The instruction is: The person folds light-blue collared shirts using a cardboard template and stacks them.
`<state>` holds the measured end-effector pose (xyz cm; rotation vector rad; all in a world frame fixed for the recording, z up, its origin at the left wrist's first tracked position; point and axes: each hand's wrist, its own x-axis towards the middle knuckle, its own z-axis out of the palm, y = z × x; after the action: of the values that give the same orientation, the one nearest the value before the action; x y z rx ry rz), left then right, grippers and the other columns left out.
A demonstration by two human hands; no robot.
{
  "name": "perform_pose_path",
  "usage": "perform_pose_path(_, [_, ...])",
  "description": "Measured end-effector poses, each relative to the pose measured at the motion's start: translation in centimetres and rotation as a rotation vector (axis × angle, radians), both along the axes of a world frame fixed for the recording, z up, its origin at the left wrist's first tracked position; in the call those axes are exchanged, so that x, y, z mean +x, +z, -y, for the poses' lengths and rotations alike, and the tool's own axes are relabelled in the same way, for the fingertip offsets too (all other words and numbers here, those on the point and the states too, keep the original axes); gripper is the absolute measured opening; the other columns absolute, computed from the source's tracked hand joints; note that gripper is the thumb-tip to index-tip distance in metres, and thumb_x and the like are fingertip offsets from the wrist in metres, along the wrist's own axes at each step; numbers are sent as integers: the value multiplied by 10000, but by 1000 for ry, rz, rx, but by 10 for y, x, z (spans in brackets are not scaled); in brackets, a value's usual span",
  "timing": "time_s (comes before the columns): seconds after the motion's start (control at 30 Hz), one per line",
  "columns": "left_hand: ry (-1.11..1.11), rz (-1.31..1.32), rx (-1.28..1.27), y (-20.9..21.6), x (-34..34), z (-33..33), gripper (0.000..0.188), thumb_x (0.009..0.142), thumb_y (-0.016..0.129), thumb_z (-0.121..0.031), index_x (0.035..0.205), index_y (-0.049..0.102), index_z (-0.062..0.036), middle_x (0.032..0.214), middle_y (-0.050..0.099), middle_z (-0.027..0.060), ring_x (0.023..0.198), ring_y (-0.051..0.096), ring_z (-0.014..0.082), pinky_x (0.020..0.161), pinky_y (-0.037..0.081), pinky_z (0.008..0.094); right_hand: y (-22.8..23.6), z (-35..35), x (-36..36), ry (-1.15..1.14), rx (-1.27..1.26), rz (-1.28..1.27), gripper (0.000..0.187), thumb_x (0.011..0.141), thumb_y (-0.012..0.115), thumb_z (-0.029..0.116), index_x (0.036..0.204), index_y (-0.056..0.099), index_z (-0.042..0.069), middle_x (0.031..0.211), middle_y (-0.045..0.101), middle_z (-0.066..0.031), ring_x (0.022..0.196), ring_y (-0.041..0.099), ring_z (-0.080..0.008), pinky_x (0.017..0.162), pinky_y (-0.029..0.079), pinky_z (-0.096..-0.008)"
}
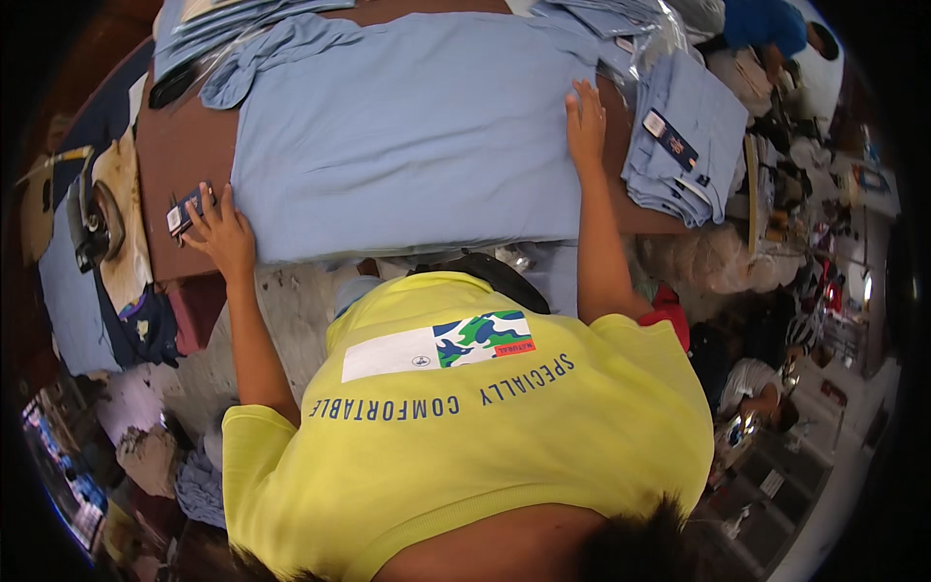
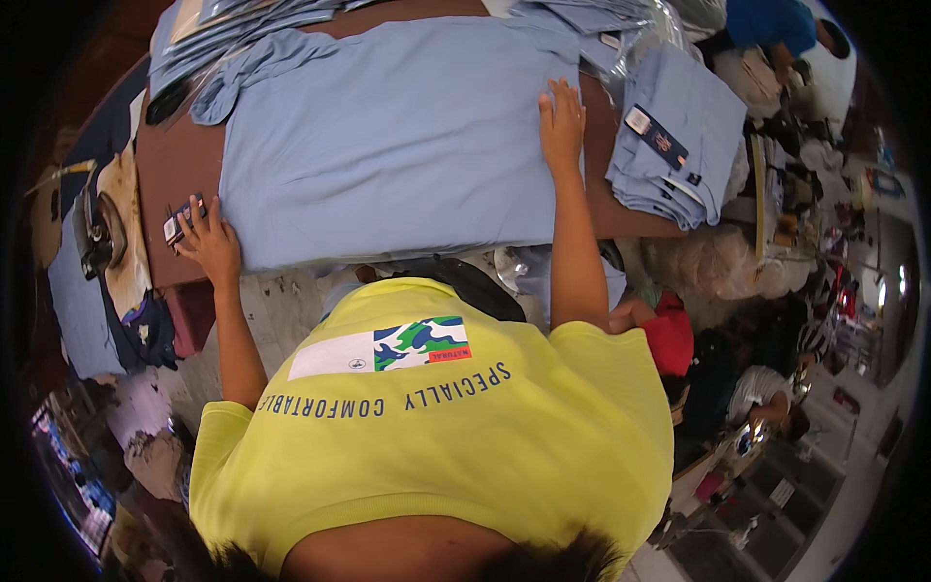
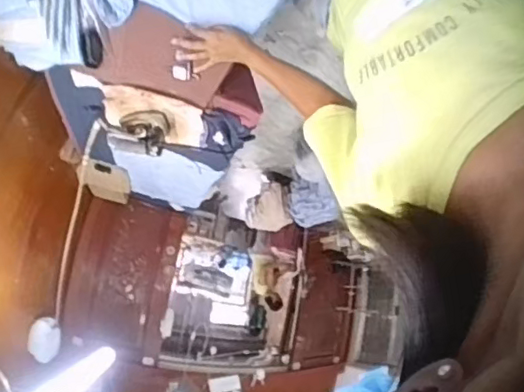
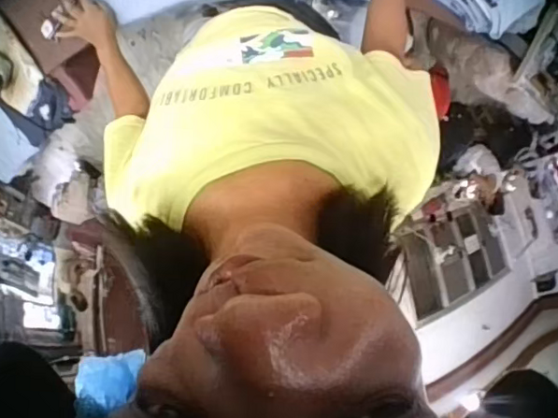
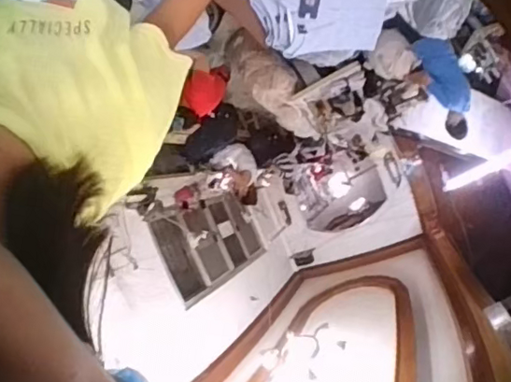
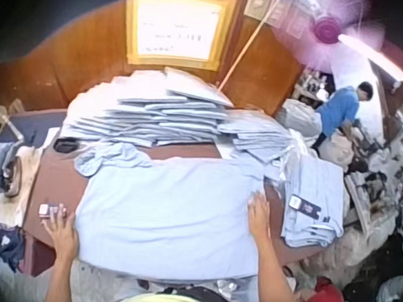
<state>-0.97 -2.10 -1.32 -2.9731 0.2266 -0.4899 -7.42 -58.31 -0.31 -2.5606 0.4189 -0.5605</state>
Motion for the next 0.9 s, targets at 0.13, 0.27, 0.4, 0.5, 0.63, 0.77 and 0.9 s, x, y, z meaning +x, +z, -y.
perform_pose_path(0.13, [-114,23,-237,-3,24,45,457,920,443,-340,1368,372,-290,1483,239,22,1371,178,302,1003,123,666,-2,-26,-77,-88,-220,-115,467,947,398,388,1356,402,162,1443,313,-110,1349,237,-315,1072,175,-501])
perform_pose_path(0.27, [-58,-159,-187,-29,46,54,478,943,355,-447,1394,325,-294,1490,226,7,1381,164,262,1006,98,672,-18,-22,-146,-240,-317,-361,481,933,419,383,1363,389,168,1449,311,-68,1358,221,-299,1082,162,-494])
perform_pose_path(0.4, [-80,-166,-168,-32,48,46,485,940,361,-447,1397,321,-288,1489,229,-5,1378,181,248,1008,102,668,-21,-14,-147,-347,-430,-298,404,886,498,254,1263,479,107,1338,443,-108,1272,358,-318,1042,264,-471])
perform_pose_path(0.5, [-74,-143,-209,-29,42,43,483,939,368,-442,1393,330,-281,1484,241,-5,1374,193,245,1015,111,655,4,-14,-88,-170,-337,-59,311,819,550,124,1122,545,54,1149,552,-142,1109,491,-328,941,376,-445])
perform_pose_path(0.63, [-51,-151,-202,-20,41,48,478,935,384,-430,1386,348,-274,1476,262,-2,1369,204,246,1029,127,630,21,-28,41,36,-161,213,246,802,561,84,1041,566,23,1040,583,-167,984,541,-349,835,438,-433])
perform_pose_path(0.77, [-67,-132,-229,-13,41,52,473,916,440,-386,1369,378,-262,1467,280,5,1359,226,257,1038,147,617,26,-23,162,-35,-116,-99,331,847,554,232,1092,567,10,1074,596,-182,1006,560,-359,862,446,-426])
perform_pose_path(0.9, [-71,-133,-251,-11,42,55,470,906,464,-367,1356,400,-252,1461,293,1,1359,224,255,1045,146,605,4,-3,222,-166,-181,-335,356,838,593,305,1056,573,24,1046,599,-186,975,588,-352,812,479,-434])
